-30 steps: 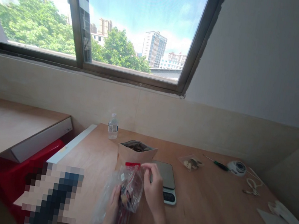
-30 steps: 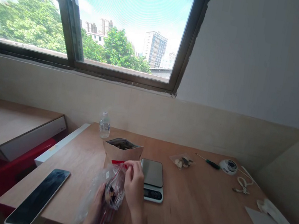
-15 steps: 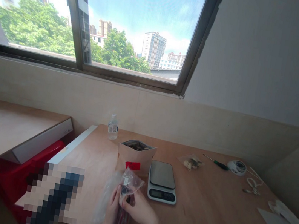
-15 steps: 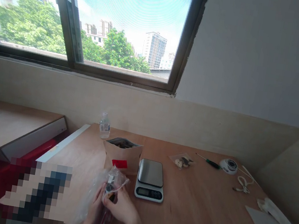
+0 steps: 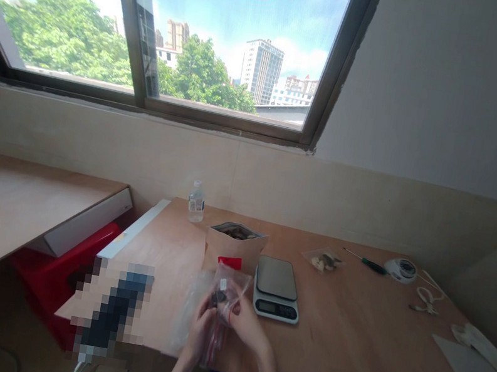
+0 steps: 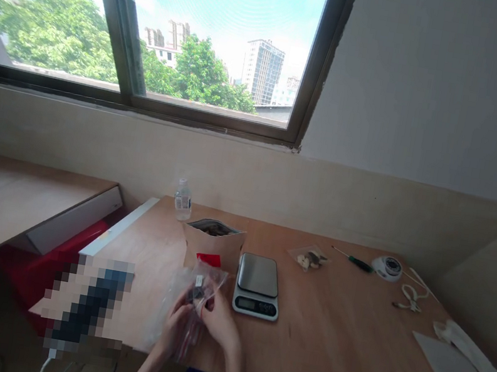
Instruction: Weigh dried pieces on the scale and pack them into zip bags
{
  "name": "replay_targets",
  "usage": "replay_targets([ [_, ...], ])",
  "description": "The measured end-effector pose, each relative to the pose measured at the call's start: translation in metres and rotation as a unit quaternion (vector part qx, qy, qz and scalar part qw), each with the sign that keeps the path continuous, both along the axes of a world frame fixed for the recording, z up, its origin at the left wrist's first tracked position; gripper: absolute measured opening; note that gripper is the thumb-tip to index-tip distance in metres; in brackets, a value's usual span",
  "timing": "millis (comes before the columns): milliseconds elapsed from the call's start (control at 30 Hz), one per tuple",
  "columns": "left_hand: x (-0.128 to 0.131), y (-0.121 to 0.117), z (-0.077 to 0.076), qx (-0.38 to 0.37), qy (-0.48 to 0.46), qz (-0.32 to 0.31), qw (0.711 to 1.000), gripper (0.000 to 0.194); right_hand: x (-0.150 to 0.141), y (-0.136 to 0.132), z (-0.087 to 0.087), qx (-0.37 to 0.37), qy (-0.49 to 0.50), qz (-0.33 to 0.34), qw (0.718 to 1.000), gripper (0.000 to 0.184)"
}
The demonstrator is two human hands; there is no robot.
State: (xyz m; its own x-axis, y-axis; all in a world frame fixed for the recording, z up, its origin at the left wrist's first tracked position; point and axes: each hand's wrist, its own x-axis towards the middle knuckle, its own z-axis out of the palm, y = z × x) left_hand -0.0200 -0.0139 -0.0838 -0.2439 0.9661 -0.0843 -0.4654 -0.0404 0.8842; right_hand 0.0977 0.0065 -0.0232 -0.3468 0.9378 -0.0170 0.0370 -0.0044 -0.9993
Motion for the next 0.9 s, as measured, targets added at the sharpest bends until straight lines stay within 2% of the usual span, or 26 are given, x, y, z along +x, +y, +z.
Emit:
replay_targets([
  [167,0.0,-0.001,-0.001,0.004,0.014,0.005,1.0,0.049,0.003,0.0,0.001,0.061,-0.02,0.0,0.998,0.07],
  [367,0.0,-0.002,0.007,0.023,0.005,-0.035,0.999,0.053,0.013,0.007,0.006,0.033,0.0,0.028,0.999,0.049],
  [467,0.0,-0.003,0.007,0.024,-0.001,-0.031,0.999,0.054,0.015,0.011,0.008,0.043,-0.027,0.002,0.999,0.03],
  [567,0.0,-0.004,0.003,0.025,0.013,-0.029,0.999,0.054,0.014,0.011,0.009,0.067,-0.054,-0.022,0.996,0.031],
  [700,0.0,-0.003,-0.001,0.026,0.002,-0.04,0.999,0.054,0.01,0.009,0.01,0.078,-0.076,-0.015,0.994,0.032],
  [900,-0.001,-0.003,0.008,0.027,-0.006,-0.034,0.999,0.046,0.014,0.009,0.005,0.079,-0.084,-0.075,0.99,0.024],
])
